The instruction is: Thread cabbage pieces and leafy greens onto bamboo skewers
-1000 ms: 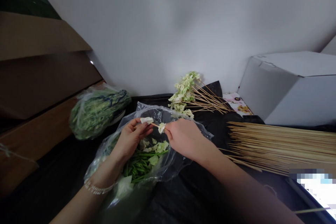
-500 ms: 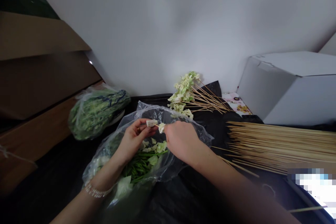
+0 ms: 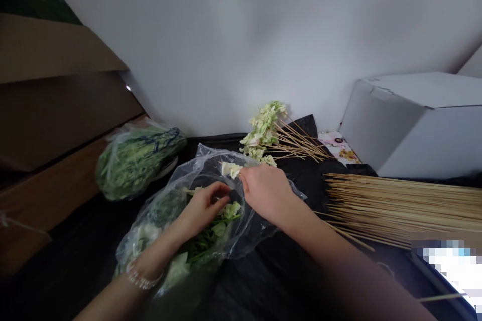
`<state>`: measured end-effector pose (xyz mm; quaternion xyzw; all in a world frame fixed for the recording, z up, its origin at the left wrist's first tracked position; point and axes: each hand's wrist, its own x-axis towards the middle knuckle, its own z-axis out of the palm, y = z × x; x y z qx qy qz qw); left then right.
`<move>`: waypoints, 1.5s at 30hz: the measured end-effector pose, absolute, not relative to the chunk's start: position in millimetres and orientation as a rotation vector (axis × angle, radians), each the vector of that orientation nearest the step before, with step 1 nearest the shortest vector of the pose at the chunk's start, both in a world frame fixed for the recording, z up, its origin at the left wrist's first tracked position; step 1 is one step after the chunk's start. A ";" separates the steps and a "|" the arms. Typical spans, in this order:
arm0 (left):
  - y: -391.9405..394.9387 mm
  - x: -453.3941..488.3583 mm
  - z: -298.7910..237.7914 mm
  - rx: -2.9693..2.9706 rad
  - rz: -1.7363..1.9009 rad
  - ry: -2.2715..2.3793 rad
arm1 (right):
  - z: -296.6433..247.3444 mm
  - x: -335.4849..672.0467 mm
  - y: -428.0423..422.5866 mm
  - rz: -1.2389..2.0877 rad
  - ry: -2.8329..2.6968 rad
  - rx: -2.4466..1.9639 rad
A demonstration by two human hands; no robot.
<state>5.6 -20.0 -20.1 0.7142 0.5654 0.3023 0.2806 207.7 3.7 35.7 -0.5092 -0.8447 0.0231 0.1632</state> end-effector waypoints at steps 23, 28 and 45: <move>-22.1 9.3 -19.3 2.071 0.650 1.625 | 41.7 207.0 -1.6 0.118 -2.408 -1.391; -18.5 5.3 -10.2 1.641 0.945 1.458 | 43.8 207.5 -1.5 0.149 -2.394 -1.371; -17.4 1.9 -0.4 1.089 1.264 1.250 | 55.7 229.6 3.5 0.403 -2.536 -1.210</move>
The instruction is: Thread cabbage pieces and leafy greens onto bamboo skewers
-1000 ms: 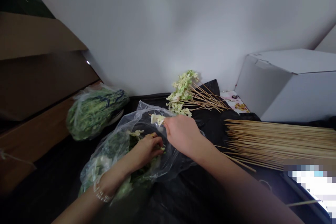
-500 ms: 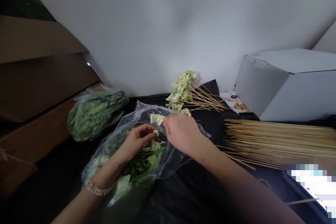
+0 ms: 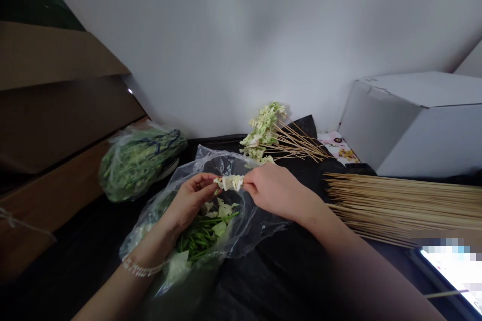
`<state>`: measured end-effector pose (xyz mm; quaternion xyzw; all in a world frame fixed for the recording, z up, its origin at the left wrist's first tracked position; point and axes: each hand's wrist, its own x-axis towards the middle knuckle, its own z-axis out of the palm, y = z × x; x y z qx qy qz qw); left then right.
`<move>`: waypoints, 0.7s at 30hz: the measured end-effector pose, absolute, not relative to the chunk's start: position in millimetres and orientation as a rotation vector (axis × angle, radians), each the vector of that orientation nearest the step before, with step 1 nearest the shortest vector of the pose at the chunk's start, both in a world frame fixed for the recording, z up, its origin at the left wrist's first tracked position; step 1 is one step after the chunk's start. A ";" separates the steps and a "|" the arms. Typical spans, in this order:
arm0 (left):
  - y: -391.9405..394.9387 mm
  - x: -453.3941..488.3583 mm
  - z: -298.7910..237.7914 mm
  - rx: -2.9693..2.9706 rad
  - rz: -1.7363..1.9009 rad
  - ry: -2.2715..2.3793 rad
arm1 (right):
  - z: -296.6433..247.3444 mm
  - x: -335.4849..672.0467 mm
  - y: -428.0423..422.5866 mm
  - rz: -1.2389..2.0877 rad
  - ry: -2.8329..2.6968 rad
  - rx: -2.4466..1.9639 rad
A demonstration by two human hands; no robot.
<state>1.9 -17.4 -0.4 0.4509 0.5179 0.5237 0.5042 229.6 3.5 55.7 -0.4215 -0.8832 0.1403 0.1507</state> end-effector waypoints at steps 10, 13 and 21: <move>-18.4 1.6 0.9 1.076 1.277 1.202 | 52.1 227.4 3.9 0.390 -2.577 -1.236; -15.2 -0.6 -6.6 1.205 1.254 1.284 | 51.7 230.4 6.5 0.349 -2.573 -1.253; -22.2 6.8 -19.2 2.193 0.567 1.861 | 53.1 228.2 4.9 0.309 -2.564 -1.281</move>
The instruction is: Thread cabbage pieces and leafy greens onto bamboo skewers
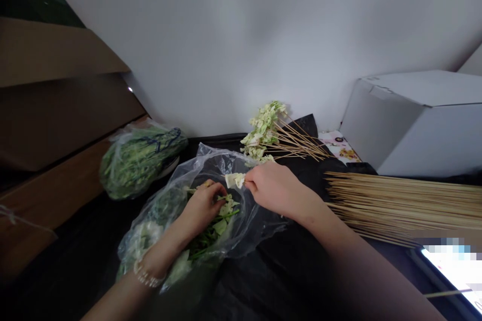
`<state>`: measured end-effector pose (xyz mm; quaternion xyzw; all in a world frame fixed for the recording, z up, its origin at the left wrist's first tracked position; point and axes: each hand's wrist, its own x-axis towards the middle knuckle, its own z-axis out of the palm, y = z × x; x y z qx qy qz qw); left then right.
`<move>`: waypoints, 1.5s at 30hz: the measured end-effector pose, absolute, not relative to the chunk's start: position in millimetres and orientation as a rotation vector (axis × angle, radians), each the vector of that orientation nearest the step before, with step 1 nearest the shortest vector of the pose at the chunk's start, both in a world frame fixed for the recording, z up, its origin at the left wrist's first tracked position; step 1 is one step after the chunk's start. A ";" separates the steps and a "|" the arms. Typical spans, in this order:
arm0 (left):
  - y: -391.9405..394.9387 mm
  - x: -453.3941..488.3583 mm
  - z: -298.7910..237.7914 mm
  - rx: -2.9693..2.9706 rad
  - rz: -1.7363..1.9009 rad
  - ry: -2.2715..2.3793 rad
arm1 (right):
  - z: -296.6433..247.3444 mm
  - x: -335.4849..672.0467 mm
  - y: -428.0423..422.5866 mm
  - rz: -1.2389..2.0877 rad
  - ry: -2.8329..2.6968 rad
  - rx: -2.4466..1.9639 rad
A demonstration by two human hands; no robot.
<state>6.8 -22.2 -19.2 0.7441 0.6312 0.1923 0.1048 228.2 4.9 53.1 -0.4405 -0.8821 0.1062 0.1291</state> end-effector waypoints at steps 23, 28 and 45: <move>-19.2 3.4 -1.9 1.357 1.071 1.449 | 55.6 228.2 5.2 0.358 -2.553 -1.274; -20.1 4.0 1.8 1.207 1.169 1.383 | 56.6 228.4 4.2 0.378 -2.558 -1.288; -17.5 2.2 -5.1 1.292 1.071 1.415 | 54.6 232.3 7.7 0.368 -2.559 -1.259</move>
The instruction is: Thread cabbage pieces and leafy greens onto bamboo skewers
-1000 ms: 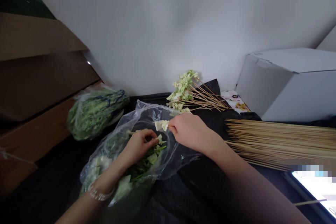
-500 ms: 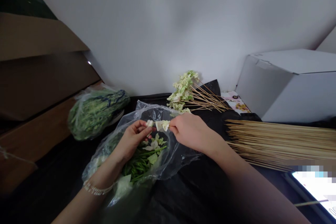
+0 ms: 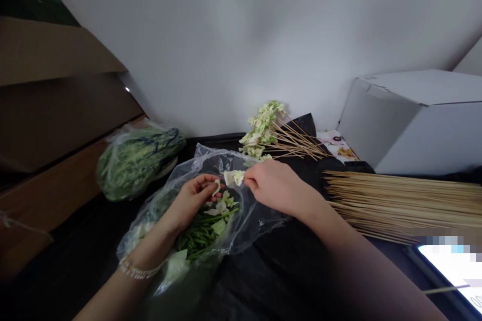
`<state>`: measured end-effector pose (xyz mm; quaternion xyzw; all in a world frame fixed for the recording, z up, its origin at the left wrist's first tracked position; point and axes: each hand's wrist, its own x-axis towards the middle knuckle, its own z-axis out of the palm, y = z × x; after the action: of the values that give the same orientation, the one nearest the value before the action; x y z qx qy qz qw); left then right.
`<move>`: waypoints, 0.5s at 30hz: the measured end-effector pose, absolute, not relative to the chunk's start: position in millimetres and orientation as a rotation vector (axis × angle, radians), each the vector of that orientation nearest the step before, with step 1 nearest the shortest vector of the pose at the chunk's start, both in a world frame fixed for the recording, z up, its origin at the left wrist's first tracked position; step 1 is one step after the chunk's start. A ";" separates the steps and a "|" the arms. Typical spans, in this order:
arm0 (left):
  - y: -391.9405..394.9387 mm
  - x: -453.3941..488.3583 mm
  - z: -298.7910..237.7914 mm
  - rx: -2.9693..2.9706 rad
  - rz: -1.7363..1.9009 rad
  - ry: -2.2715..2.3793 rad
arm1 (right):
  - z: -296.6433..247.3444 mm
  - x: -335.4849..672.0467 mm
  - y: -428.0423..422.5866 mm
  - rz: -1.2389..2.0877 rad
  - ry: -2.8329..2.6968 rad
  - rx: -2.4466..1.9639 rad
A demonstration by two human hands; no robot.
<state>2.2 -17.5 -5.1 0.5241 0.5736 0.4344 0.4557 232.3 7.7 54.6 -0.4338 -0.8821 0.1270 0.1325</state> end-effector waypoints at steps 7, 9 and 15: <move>-19.4 4.9 -17.5 1.982 0.640 1.731 | 55.3 228.3 3.9 0.362 -2.563 -1.269; -19.1 4.8 -17.4 2.024 0.568 1.765 | 55.2 227.9 3.7 0.369 -2.560 -1.269; -17.0 3.2 -20.7 2.006 0.464 1.704 | 54.3 227.0 4.1 0.398 -2.559 -1.244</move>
<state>3.2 -17.0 -20.7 0.7301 0.6200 0.1690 0.2325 227.0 4.1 54.3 -0.4292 -0.8826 0.1372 0.1340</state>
